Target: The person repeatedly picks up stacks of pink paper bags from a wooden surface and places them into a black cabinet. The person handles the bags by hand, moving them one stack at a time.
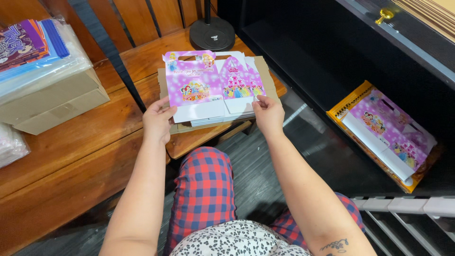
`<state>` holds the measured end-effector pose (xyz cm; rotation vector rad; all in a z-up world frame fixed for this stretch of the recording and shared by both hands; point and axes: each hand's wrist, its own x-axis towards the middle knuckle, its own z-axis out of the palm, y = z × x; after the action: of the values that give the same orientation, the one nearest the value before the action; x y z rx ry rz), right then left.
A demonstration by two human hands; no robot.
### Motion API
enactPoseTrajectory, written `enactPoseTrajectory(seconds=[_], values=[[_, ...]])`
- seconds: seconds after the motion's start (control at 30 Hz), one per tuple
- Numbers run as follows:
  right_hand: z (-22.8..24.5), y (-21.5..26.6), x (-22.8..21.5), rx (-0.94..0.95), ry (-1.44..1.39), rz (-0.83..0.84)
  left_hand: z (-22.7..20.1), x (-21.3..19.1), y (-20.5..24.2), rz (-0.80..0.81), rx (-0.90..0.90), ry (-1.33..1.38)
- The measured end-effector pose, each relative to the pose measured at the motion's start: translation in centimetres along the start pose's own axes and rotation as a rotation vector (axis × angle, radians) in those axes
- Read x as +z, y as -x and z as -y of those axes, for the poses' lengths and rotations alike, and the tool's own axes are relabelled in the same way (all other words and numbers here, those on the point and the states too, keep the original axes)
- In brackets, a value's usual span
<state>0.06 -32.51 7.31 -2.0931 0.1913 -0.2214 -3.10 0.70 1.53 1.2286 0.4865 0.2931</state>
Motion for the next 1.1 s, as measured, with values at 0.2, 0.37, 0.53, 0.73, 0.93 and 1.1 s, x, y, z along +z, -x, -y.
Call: enactPoseTrajectory(seconds=[0.2,0.37,0.53,0.73,0.93,1.1], values=[[0.0,0.3,-0.3,0.024,0.047,0.019,-0.6,-0.1,0.4,-0.002,0.000,0.032],[-0.2,0.7,0.2,0.030,0.001,0.012,-0.3,0.1,0.2,0.005,-0.005,0.034],[-1.3,-0.2,0.5,0.022,-0.030,-0.001,-0.2,0.1,0.1,0.015,0.003,0.043],[3.0,2.2,-1.1,0.148,-0.284,0.097,-0.8,0.3,0.3,0.009,-0.010,0.032],[2.5,2.1,-1.3,0.179,-0.407,0.116,-0.6,0.7,0.1,0.015,-0.017,0.019],[1.5,1.7,-1.7,0.173,-0.519,0.069,-0.7,1.8,0.6,0.022,-0.007,0.023]])
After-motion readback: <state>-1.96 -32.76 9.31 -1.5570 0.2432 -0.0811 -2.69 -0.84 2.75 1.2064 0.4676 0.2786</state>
